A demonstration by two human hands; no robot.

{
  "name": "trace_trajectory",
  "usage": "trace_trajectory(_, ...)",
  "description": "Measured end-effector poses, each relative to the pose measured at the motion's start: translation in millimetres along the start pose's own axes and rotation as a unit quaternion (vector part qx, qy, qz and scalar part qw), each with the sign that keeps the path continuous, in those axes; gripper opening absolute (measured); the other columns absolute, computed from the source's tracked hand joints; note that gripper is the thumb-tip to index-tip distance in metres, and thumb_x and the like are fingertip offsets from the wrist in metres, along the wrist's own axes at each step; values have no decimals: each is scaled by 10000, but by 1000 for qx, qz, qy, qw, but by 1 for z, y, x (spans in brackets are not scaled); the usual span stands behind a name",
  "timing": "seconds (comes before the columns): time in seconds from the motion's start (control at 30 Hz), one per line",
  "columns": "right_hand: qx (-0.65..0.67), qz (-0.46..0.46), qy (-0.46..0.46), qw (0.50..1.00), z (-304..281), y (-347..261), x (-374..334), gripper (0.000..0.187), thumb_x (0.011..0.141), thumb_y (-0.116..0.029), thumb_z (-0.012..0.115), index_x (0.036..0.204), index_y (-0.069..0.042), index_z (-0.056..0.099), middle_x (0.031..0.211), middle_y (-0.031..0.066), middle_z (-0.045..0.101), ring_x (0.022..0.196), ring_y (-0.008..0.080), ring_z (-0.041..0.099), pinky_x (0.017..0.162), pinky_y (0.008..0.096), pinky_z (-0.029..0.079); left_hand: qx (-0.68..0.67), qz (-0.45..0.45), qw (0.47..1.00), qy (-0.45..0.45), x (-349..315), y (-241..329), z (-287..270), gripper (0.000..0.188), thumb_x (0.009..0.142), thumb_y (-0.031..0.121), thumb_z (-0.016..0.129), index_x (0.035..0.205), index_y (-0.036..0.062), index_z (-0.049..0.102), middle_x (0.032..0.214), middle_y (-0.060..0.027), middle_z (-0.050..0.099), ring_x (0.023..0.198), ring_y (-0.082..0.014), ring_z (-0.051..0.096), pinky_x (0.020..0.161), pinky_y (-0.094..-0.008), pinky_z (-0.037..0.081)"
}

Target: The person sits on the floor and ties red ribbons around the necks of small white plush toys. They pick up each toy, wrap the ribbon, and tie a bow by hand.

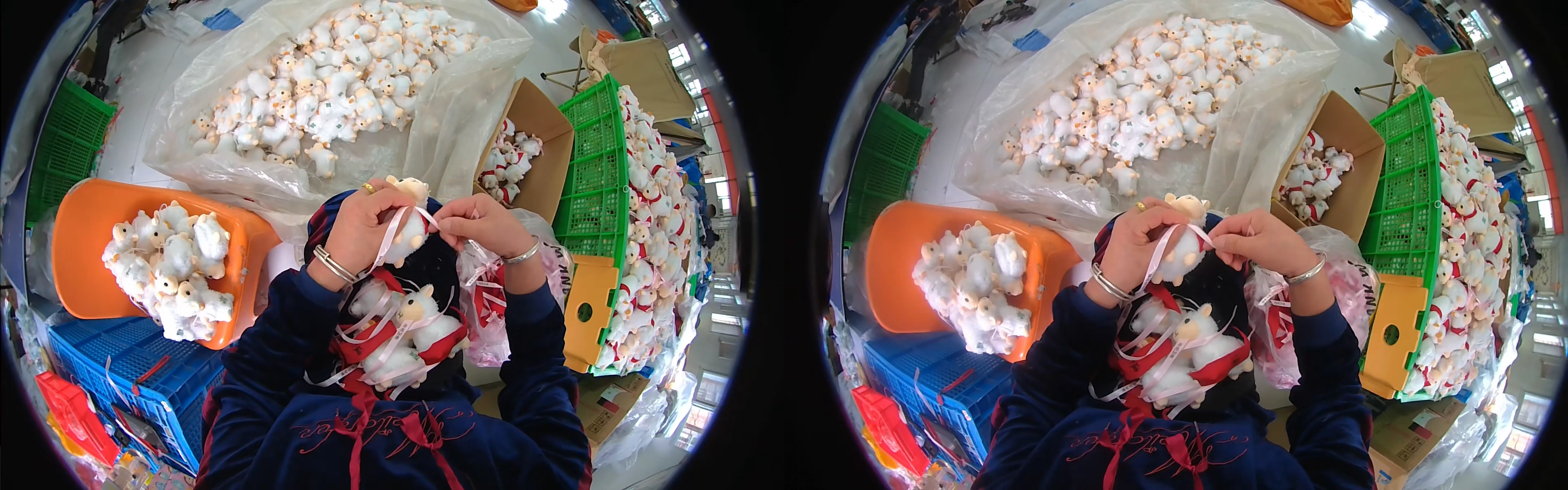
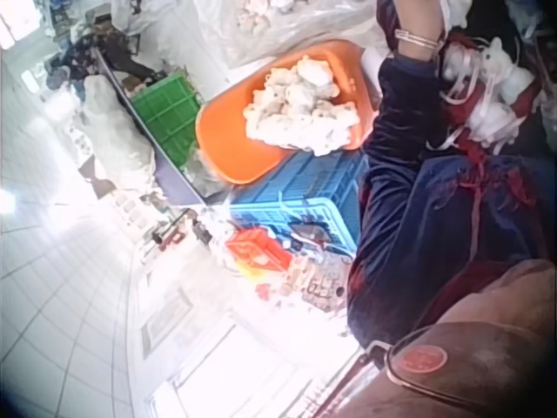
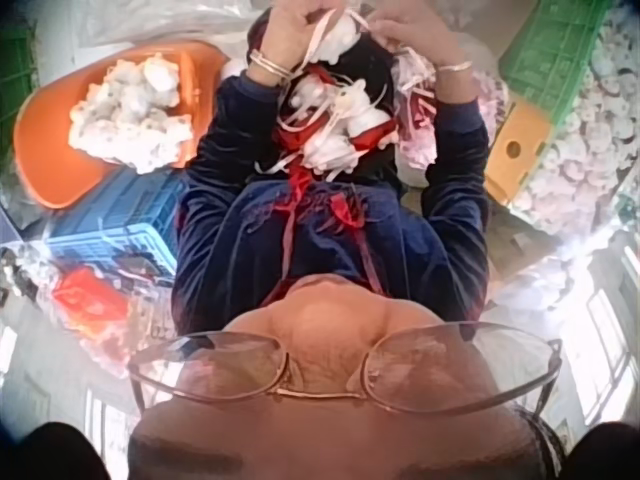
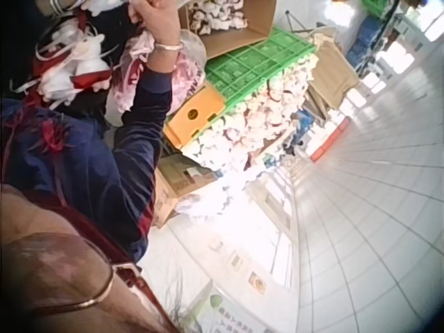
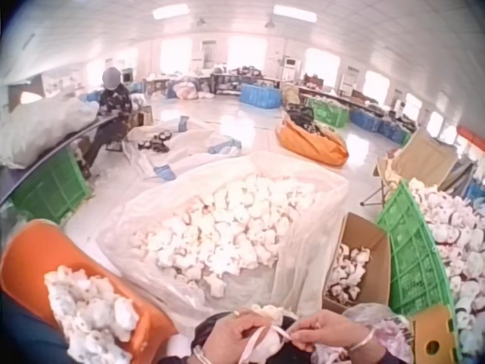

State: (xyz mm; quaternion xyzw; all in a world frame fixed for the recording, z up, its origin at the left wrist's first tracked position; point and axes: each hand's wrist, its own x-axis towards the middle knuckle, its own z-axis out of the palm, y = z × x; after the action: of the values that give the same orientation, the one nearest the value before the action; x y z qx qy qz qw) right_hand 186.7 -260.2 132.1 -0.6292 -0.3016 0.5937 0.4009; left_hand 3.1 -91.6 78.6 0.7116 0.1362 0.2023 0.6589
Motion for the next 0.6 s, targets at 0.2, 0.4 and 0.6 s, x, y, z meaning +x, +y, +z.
trace_trajectory(0.2,89,-75,-17,993,19,-16,7,192,1011,-193,649,1012,-10,706,885,-2,664,736,70,583,684,218,478,118,56,991,-4,4,14,-2,137,868,80,746,987,52,683,873,-92,635,755,-253,642,677,-342,511)
trace_trajectory(0.4,46,-96,44,993,12,-9,12,162,981,-158,689,1014,-2,716,899,-21,685,775,51,595,701,207,479,116,47,992,21,3,12,-1,129,900,110,744,964,40,657,858,-95,661,759,-269,653,677,-353,519)
trace_trajectory(0.6,14,-76,113,991,25,-12,17,129,926,-97,747,989,15,734,864,-19,700,792,47,609,690,227,489,101,41,992,57,-1,2,9,140,932,70,715,1027,32,619,829,-79,660,705,-165,634,652,-288,507)
